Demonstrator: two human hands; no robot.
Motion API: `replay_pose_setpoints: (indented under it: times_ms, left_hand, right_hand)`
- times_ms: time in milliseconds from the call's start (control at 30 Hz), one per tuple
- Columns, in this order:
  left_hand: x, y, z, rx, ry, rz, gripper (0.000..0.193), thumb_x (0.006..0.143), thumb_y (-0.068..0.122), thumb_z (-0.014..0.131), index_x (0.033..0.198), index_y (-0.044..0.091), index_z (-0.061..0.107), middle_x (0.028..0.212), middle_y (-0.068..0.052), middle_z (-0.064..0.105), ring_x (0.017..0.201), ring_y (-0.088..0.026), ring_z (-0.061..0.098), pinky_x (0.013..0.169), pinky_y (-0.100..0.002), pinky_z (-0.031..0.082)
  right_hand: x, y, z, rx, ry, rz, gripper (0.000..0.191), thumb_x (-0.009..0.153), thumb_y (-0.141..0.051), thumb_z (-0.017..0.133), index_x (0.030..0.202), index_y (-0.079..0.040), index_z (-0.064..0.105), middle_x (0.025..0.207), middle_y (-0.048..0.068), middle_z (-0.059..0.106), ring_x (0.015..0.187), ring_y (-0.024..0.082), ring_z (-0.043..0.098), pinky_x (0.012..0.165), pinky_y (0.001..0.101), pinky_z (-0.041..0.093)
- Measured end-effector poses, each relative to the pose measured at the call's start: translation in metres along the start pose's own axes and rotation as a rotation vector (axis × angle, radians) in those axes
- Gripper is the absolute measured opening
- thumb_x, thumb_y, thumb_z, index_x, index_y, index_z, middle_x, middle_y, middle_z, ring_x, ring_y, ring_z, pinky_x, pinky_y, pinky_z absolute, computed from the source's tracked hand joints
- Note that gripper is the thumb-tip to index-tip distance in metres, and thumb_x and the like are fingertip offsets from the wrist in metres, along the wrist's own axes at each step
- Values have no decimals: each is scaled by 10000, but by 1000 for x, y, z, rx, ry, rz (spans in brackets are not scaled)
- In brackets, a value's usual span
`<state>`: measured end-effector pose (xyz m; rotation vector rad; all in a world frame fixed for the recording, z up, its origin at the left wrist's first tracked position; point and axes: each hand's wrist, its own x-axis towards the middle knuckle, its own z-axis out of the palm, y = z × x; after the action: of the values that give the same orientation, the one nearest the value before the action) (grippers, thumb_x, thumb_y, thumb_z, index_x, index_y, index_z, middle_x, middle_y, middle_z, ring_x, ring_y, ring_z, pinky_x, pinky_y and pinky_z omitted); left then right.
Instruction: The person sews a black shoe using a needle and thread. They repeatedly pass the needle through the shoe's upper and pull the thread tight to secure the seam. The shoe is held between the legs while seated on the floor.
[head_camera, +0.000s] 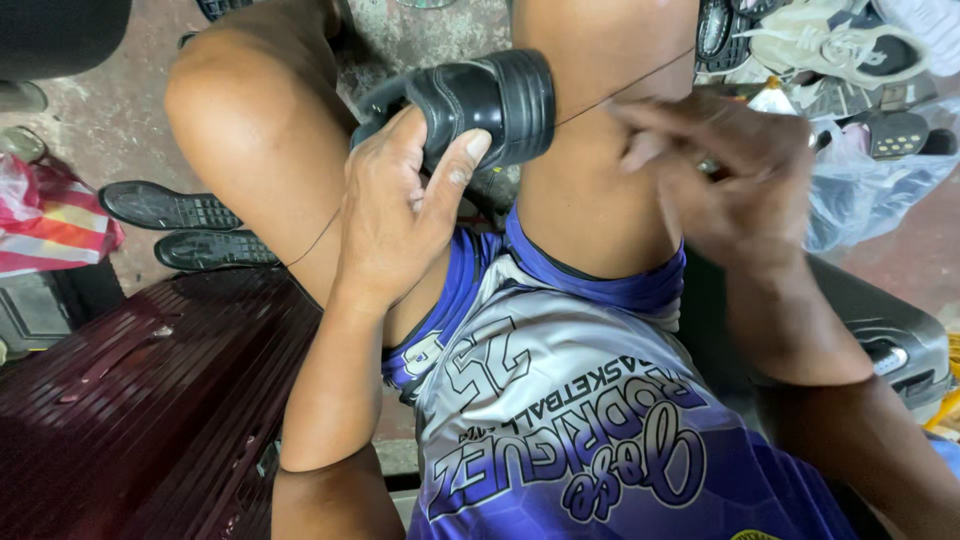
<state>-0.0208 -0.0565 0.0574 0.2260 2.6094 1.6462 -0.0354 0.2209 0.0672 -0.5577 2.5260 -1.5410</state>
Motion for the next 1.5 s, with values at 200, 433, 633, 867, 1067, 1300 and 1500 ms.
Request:
replay_pose_setpoints:
  times_ms: [200,433,633,867,1067,1300,1500]
  left_hand:
    - [0,1,7,-81,-51,-30,200,1065,158,646,1194,5,642,982,-179,690,861,-340,687,812,-390,540]
    - [-2,-5,9,-95,-18,31,163,1112,149,645,1199,12,629,1093,-169,697,970,-337,716,879,-377,556]
    - [-7,-14,10,-83,-25,14,183,1095,150,654,1224,22,634,1064,-165,693,952,-348,709,858,-397,548]
    - [-12,-21,8,-81,0,94,181,1101,154,671,1208,16,620,1076,-169,684,964,-384,685,857,-425,544]
    - [-17,-27,12,36,19,108,209,1043,166,702,1092,-28,645,986,-200,669,894,-404,673,770,-463,539]
    - [-22,-51,16,81,40,159,293,1026,208,744,858,-12,649,865,-206,635,750,-407,634,663,-487,510]
    - [-19,-61,11,53,54,188,252,1010,167,721,867,-28,650,841,-196,627,756,-401,642,676,-490,512]
  right_hand:
    - [8,-9,23,-164,-102,-91,277,1013,43,679,1277,-31,719,1118,125,752,876,178,749,736,285,596]
    - [17,-28,26,-331,-122,-99,298,996,35,691,1275,-65,725,1180,123,746,942,238,761,799,311,603]
    - [21,-43,29,-427,-131,-134,288,959,42,686,1234,-42,703,1156,155,724,945,305,738,796,359,595]
    - [23,-61,30,-655,-262,-66,353,979,-25,677,1322,-105,688,1098,79,734,853,287,719,706,387,559]
    - [33,-85,39,-1012,-372,-65,487,758,-97,752,1242,-113,701,902,30,689,650,241,676,495,415,471]
    - [53,-88,44,-1008,-511,-313,350,873,-222,790,1147,-27,690,903,70,676,667,216,693,474,354,489]
    - [67,-84,53,-1016,-549,-295,345,867,-193,763,1164,-31,695,911,107,703,570,268,644,445,385,461]
